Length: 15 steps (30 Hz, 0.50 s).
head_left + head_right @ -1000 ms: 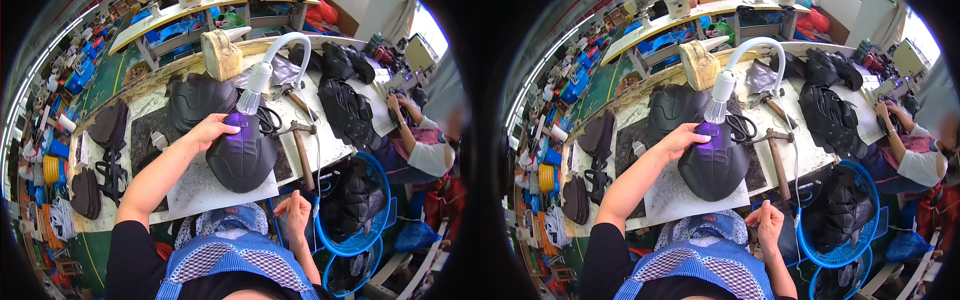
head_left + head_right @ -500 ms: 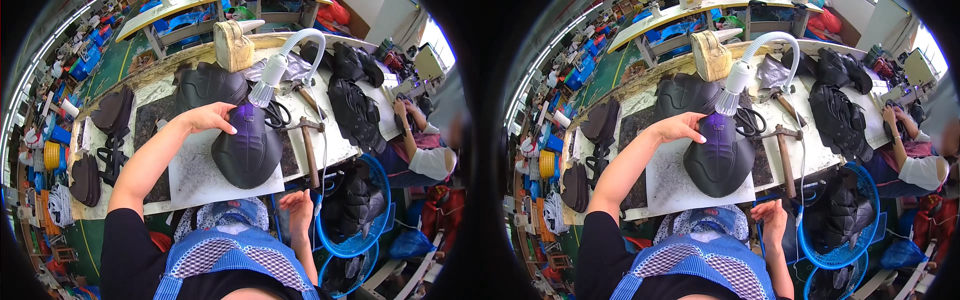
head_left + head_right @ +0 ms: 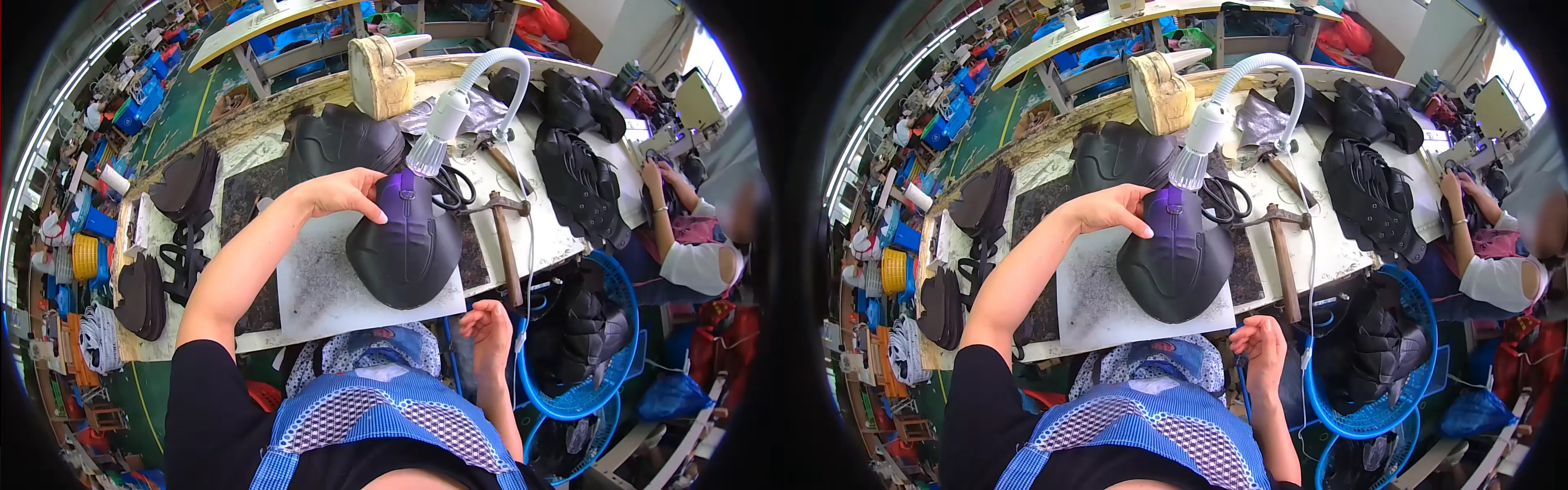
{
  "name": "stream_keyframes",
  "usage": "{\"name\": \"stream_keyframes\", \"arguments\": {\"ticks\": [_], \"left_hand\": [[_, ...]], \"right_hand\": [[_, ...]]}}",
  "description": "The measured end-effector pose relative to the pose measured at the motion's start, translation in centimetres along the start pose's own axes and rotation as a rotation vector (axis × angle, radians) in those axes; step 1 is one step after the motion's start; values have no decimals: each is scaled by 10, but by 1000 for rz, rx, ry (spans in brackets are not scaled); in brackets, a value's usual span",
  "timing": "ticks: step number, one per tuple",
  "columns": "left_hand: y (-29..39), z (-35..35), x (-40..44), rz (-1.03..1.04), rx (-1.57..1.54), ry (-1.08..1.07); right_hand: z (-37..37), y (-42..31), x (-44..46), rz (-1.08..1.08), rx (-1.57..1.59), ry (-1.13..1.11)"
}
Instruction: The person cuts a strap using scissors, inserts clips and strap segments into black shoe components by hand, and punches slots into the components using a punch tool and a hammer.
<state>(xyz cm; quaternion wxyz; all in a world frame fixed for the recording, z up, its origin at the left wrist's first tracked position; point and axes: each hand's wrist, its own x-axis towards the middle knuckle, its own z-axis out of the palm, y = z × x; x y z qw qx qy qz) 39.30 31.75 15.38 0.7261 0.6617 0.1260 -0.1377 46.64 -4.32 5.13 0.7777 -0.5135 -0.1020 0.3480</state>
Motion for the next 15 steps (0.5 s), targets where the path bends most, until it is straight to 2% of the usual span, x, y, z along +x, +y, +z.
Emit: {"name": "stream_keyframes", "arguments": {"ticks": [7, 15], "left_hand": [[19, 2, -10, -62, 56, -90], [21, 1, -10, -83, 90, -67]], "right_hand": [[-10, 8, -1, 41, 81, 1], [-14, 9, -2, 73, 109, 16]]}}
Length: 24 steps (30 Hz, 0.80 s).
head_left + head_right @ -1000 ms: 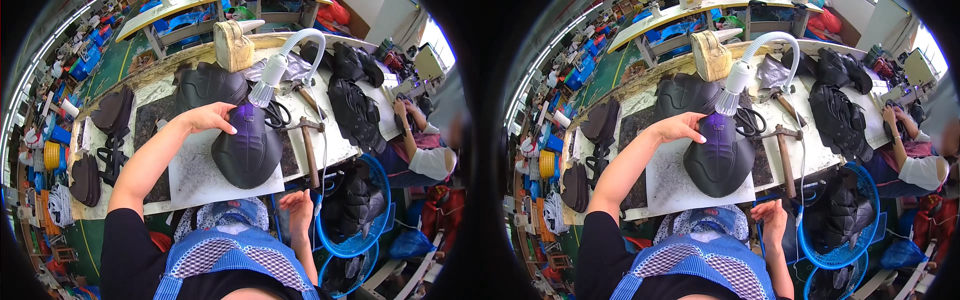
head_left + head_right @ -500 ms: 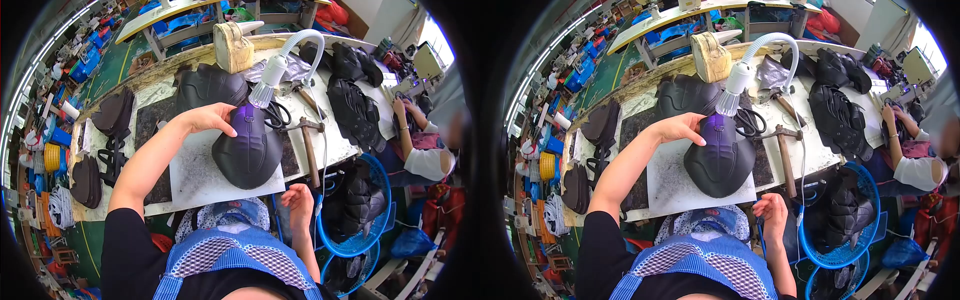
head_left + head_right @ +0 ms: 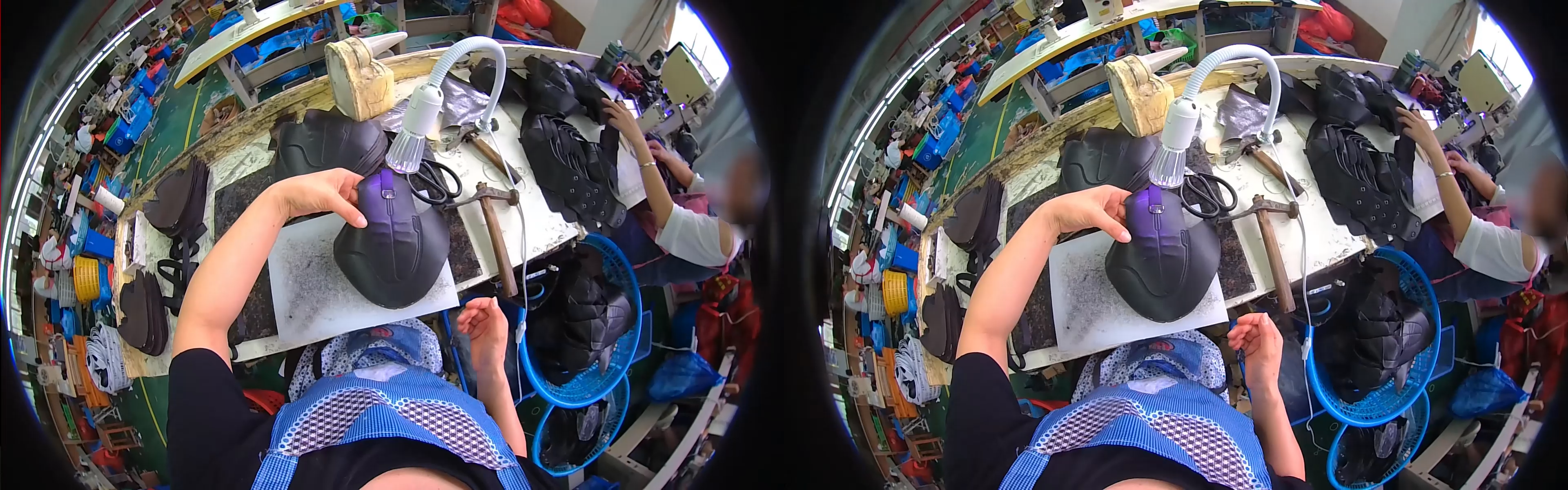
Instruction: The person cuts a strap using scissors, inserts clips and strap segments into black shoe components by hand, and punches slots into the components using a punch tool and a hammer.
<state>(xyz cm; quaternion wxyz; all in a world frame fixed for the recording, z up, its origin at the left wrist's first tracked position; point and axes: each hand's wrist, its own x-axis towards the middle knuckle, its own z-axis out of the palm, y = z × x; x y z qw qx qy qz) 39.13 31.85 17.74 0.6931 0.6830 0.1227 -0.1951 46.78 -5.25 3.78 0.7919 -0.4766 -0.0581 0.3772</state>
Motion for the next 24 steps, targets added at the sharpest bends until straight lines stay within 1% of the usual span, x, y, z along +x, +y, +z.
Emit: {"name": "stream_keyframes", "arguments": {"ticks": [4, 7, 11, 12, 14, 16, 18, 19, 22, 23, 24], "left_hand": [[-4, -2, 4, 37, 6, 23], [7, 7, -1, 88, -64, 19], [14, 12, 1, 49, -120, -15], [9, 11, 3, 38, -150, -1], [-6, 8, 6, 22, -211, 27], [-13, 24, 3, 33, -342, -14], [-24, 43, 0, 60, -478, -72], [-26, 52, -1, 77, -511, -86], [-15, 80, 6, 132, -576, -131], [-10, 87, 10, 139, -599, -144], [-6, 93, 15, 147, -623, -157]], "right_hand": [[-1, 0, -1, 3, 5, 3], [-4, -2, -3, -21, 14, -30], [5, -17, -4, -99, -8, -63], [3, -20, -2, -112, -26, -139], [16, -30, 0, -116, -39, -145], [22, -42, 2, -81, -82, -226], [32, -48, 1, -102, -129, -269], [31, -46, 3, -99, -104, -319], [41, -55, 7, -4, 84, -340], [41, -59, 12, 15, 170, -328], [41, -65, 15, 10, 171, -238]]}}
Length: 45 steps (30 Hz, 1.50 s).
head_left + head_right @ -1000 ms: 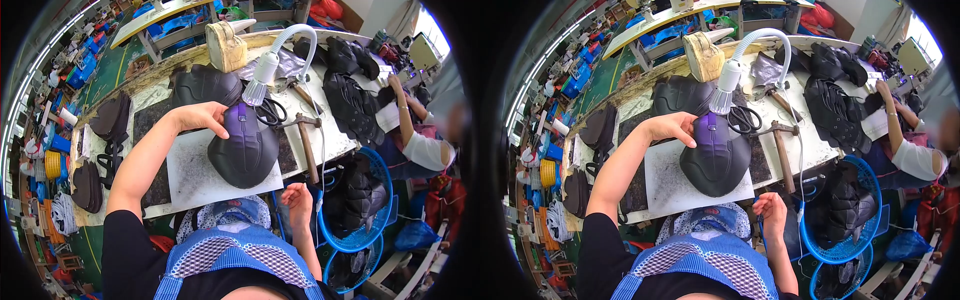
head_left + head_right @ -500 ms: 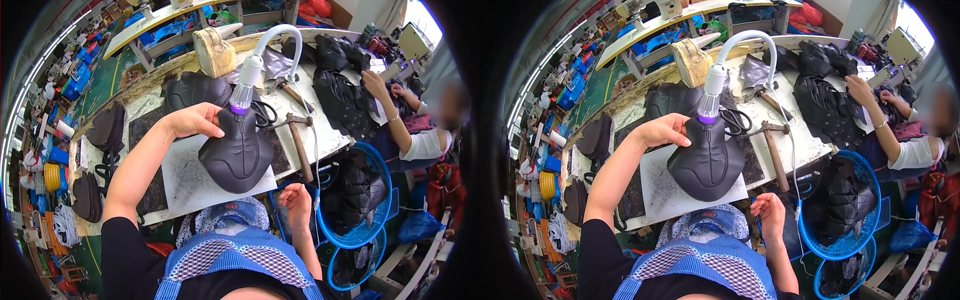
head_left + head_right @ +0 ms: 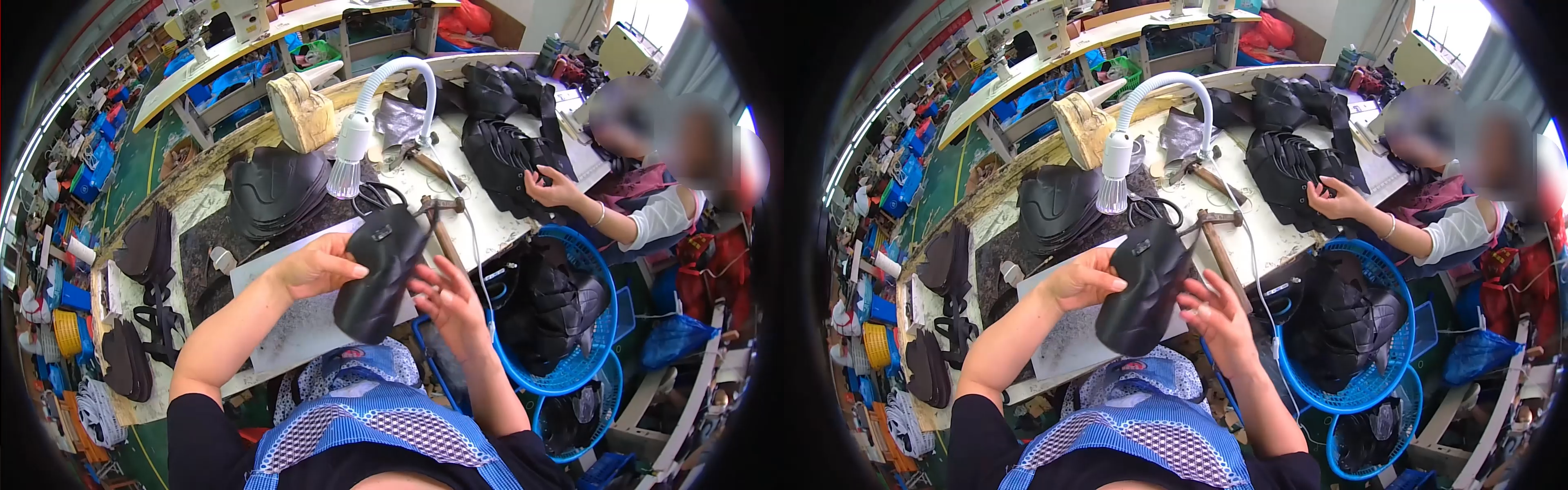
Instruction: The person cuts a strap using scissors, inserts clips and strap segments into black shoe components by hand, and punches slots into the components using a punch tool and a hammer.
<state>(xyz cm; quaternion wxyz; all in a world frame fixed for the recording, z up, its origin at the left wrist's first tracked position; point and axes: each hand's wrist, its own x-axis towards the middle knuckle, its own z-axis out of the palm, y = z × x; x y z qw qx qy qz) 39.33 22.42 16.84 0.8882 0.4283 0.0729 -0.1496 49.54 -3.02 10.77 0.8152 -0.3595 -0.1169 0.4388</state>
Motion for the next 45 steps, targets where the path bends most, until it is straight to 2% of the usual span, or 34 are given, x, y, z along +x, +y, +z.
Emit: {"name": "stream_keyframes", "arguments": {"ticks": [3, 4, 6, 8, 11, 14, 17, 19, 20, 22, 25, 26, 27, 28, 30, 32, 34, 37, 40, 43, 44, 45], "left_hand": [[-1, 11, 32, 87, 64, -2], [1, 15, 46, 116, 86, -3], [7, 16, 75, 111, 238, 83], [15, 16, 110, 106, 287, 148], [30, 30, 154, 120, 273, 149], [39, 51, 176, 138, 354, 143], [34, 57, 178, 197, 511, 145], [26, 63, 160, 241, 655, 132], [21, 62, 148, 256, 719, 146], [12, 59, 120, 229, 807, 33], [-22, 52, 49, 222, 754, -192], [-33, 53, 12, 260, 755, -243], [-38, 57, -29, 190, 743, -266], [-51, 54, -63, 154, 756, -278], [-84, 37, -124, 84, 654, -201], [-130, 28, -168, 10, 405, 164], [-179, 20, -203, 12, 513, 403], [-224, 23, -240, -103, 372, 694], [-218, 37, -260, -102, 551, 842], [-156, 59, -259, 190, 494, 819], [-138, 63, -253, 348, 620, 869], [-119, 66, -245, 553, 818, 927]], "right_hand": [[-23, -8, 21, -152, -39, 164], [-19, -22, 24, -131, 8, 89], [-23, -40, 25, -67, 77, 95], [-45, -49, 38, -137, -3, 251], [-66, -79, 58, -293, 4, 302], [-89, -100, 72, -398, 84, 276], [-126, -116, 82, -418, 177, 398], [-134, -120, 82, -421, 174, 440], [-138, -122, 83, -428, 172, 383], [-186, -127, 94, -457, 177, 318], [-163, -133, 68, -405, 303, 282], [-169, -132, 51, -261, 391, 206], [-138, -121, 37, -350, 351, 360], [-134, -108, 24, -287, 329, -2], [-95, -79, 2, -76, 255, -161], [-54, -28, -24, -12, -99, 162], [-31, 10, -32, 123, -393, -300], [-13, 41, -22, 291, -387, -427], [-5, 55, -6, 209, -225, -486], [47, 66, -1, 178, -222, -562], [64, 76, -1, 162, -222, -592], [83, 89, 0, 288, -129, -627]]}}
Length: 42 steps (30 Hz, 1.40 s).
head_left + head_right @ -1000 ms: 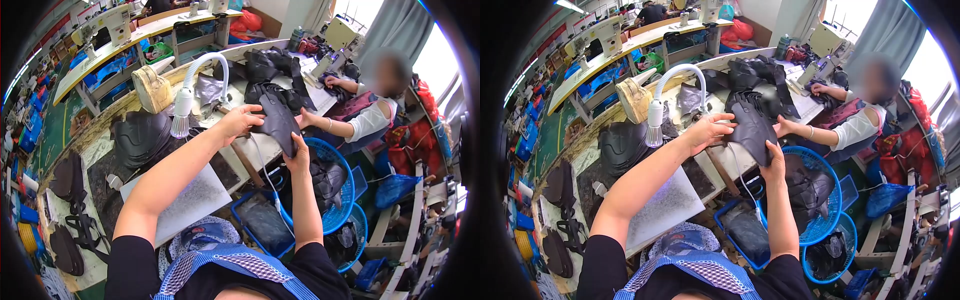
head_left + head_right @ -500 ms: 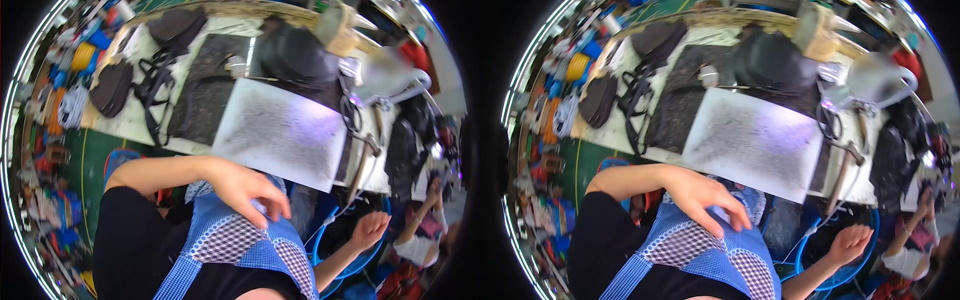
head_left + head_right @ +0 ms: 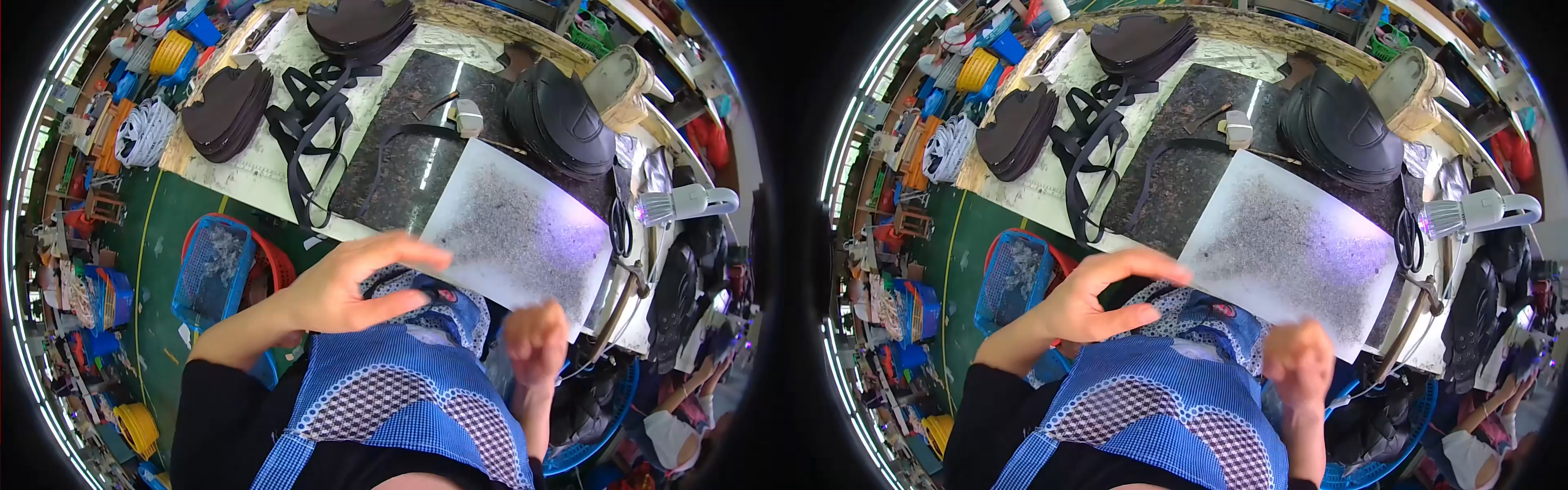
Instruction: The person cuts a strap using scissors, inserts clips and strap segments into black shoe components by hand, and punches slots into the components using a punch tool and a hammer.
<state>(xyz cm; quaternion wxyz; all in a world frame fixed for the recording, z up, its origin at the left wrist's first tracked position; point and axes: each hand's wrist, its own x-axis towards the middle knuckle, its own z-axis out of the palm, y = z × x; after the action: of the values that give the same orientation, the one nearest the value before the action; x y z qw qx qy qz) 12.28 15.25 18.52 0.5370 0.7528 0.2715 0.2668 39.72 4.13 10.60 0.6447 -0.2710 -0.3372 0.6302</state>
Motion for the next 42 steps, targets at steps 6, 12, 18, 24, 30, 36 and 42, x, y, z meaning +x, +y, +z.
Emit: {"name": "stream_keyframes", "arguments": {"ticks": [6, 12, 18, 24, 30, 36, 42], "left_hand": [[-26, 36, 46, 588, 768, 307], [-67, -35, -4, 492, 788, 404], [-72, -68, -28, 384, 579, 630], [-63, -42, -22, 471, 753, 489], [-91, -92, 16, 482, 513, 626], [-63, -58, 39, 423, 422, 411], [-65, -42, 57, 458, 125, 285]], "right_hand": [[81, 136, 74, -375, 60, 95], [116, 104, 78, 431, -226, -639], [151, 94, 83, 384, -266, -701], [153, 154, 104, 362, -115, -616], [130, 61, 87, -25, -389, -918], [88, 24, 61, -100, -380, 3], [56, -7, 45, -137, -413, 249]]}}
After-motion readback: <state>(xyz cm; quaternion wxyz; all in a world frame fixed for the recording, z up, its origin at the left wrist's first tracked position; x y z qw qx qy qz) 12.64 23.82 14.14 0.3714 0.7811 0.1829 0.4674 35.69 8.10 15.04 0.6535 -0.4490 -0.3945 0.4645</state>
